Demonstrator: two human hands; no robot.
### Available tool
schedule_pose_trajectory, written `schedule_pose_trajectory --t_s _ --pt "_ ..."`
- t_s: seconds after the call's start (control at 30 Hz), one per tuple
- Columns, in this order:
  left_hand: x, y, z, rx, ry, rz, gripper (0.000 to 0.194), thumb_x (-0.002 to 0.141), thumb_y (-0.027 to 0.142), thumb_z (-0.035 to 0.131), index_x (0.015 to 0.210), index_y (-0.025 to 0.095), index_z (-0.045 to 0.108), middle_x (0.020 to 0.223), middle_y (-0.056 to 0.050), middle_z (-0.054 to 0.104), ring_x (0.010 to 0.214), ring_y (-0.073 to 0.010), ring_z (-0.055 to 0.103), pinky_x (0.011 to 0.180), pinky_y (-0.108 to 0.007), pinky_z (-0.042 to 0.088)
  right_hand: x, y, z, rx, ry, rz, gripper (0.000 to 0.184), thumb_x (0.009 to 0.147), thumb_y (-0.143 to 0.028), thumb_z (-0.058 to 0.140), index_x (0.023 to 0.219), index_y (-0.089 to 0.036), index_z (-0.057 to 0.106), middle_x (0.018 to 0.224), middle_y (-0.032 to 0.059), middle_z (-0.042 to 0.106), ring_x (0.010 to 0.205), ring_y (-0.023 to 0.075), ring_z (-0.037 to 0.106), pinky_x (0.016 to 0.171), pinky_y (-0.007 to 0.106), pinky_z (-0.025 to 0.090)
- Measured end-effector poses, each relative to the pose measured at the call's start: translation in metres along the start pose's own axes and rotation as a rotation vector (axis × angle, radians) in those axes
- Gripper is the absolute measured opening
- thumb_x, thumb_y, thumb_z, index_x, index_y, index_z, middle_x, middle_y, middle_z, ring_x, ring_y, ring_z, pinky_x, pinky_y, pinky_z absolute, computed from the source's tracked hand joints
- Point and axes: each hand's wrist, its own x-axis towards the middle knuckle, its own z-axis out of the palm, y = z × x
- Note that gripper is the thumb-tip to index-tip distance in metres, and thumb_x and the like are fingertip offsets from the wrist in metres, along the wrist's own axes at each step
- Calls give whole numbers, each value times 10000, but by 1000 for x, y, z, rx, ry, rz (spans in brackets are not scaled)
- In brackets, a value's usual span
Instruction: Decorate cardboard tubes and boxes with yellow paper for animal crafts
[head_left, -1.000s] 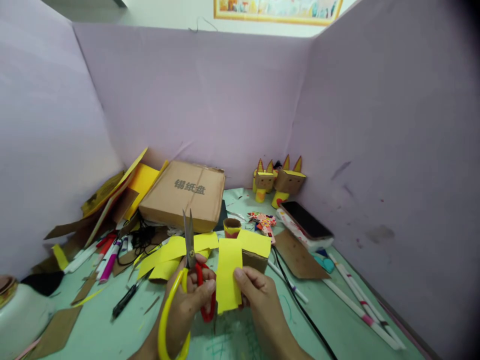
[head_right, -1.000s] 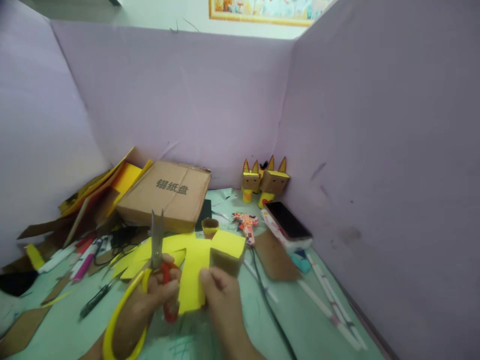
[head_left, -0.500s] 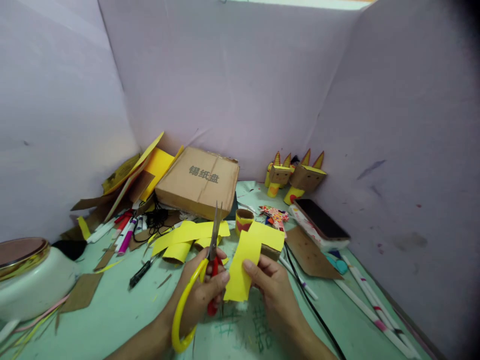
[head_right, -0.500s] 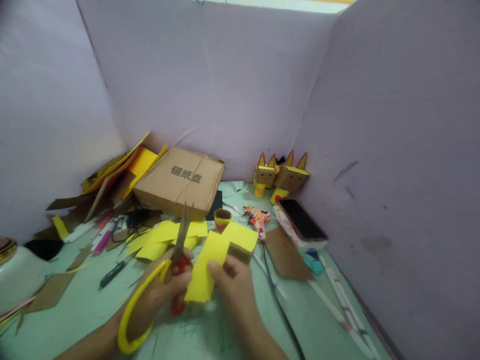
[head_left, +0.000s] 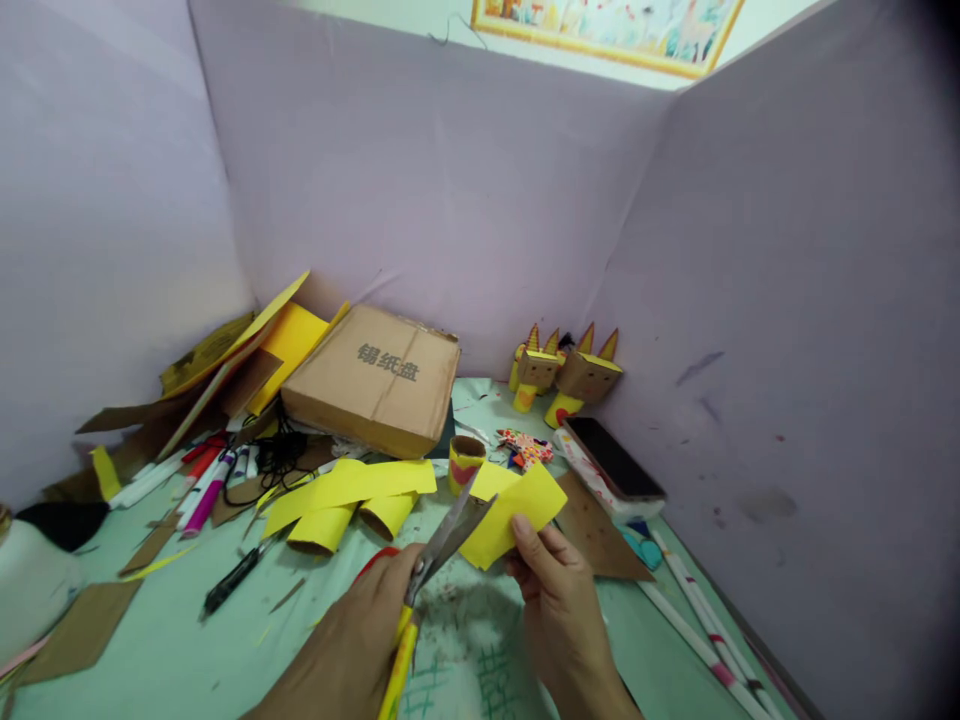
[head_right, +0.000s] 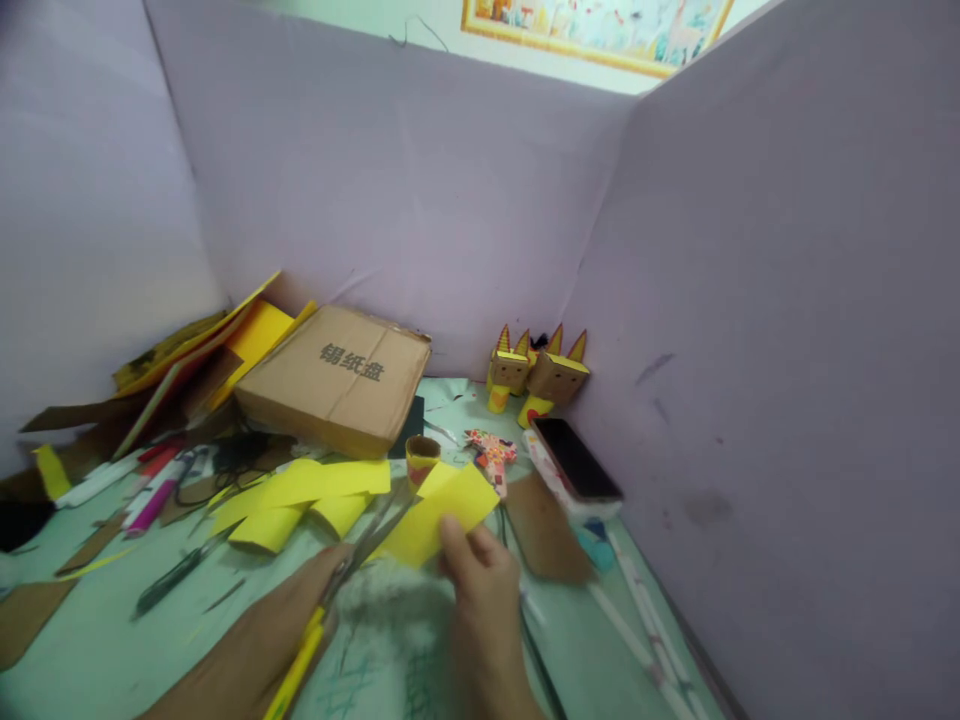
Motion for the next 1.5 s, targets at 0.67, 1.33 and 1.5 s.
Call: schedule_pose_trajectory --t_s 0.67,1.33,1.5 --pt "-3 -10 11 407 11 -57 601 718 105 432 1298 259 423 1132 -89 604 1011 -237 579 825 -300 461 -7 8 -4 -131 -106 -40 346 656 -419 719 456 -183 563 469 -14 501 539 157 478 515 273 372" --pt "-5 -18 10 319 100 180 511 784 139 416 1286 228 450 951 -100 642 841 -237 620 740 -301 498 -8 7 -3 -81 -92 -18 317 637 -451 733 552 -164 628 510 -5 528 502 128 441 471 250 352" --pt "-5 -17 9 354 120 220 500 778 125 406 1266 219 465 901 -87 654 808 -224 632 711 -288 512 -7 7 -3 -69 -91 -8 308 629 -452 740 596 -159 650 496 -17 512 506 126 432 479 245 347"
